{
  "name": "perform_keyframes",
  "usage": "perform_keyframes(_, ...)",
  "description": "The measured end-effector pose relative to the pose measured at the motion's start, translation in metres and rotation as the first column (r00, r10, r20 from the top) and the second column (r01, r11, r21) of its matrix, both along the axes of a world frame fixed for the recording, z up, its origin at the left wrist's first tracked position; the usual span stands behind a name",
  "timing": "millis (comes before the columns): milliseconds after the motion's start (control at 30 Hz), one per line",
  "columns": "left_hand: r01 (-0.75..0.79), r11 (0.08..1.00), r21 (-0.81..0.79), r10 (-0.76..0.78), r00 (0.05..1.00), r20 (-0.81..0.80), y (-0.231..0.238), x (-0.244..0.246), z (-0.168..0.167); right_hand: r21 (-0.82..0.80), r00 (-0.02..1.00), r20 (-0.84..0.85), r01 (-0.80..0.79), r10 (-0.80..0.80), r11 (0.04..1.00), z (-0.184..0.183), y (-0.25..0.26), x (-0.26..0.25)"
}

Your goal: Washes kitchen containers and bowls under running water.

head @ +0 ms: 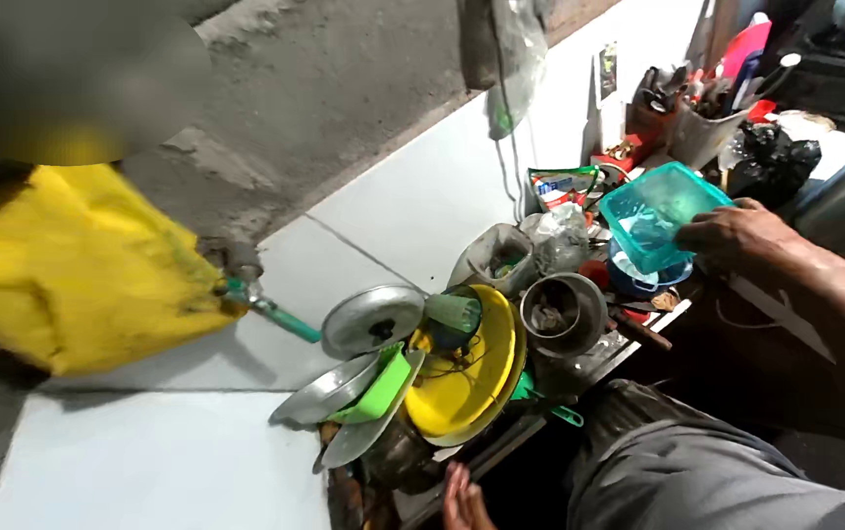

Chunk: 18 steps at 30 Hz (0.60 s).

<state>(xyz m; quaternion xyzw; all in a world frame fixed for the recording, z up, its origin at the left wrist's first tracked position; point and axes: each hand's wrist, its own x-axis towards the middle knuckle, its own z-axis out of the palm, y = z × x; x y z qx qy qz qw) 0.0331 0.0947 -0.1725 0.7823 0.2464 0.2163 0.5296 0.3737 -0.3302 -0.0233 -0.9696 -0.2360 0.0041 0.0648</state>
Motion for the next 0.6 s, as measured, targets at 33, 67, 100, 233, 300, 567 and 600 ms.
perform_keyframes(33, 0.032, 0.995, -0.096, -0.027, 0.998, 0.049, -0.015, 0.021, 0.017, 0.088, 0.996, 0.041, -0.078, 0.074, 0.993, 0.012, 0.010, -0.009)
perform_keyframes(67, 0.075, 0.978, -0.193, -0.059, 0.994, 0.089, -0.028, 0.041, 0.034, 0.156, 0.984, 0.072, -0.171, 0.162, 0.973, 0.022, 0.024, -0.016)
perform_keyframes(100, 0.134, 0.951, -0.279, -0.103, 0.987, 0.122, -0.038, 0.059, 0.048, 0.205, 0.964, 0.086, -0.265, 0.252, 0.942, 0.031, 0.042, -0.023)
perform_keyframes(233, 0.228, 0.806, -0.547, -0.127, 0.968, 0.215, -0.042, 0.102, 0.085, 0.286, 0.762, 0.140, -0.643, 0.633, 0.711, 0.013, 0.140, -0.036)
perform_keyframes(300, 0.139, 0.747, -0.650, 0.023, 0.972, 0.234, -0.033, 0.108, 0.094, 0.289, 0.630, 0.184, -0.768, 0.754, 0.571, -0.004, 0.193, -0.044)
perform_keyframes(567, -0.399, 0.601, -0.692, 0.503, 0.862, -0.061, 0.034, 0.107, 0.096, 0.578, 0.384, -0.155, -0.712, 0.910, 0.398, 0.042, 0.366, -0.017)
perform_keyframes(600, -0.423, 0.615, -0.666, 0.539, 0.841, -0.036, 0.043, 0.111, 0.098, 0.603, 0.490, -0.099, -0.663, 0.866, 0.444, 0.054, 0.392, -0.007)
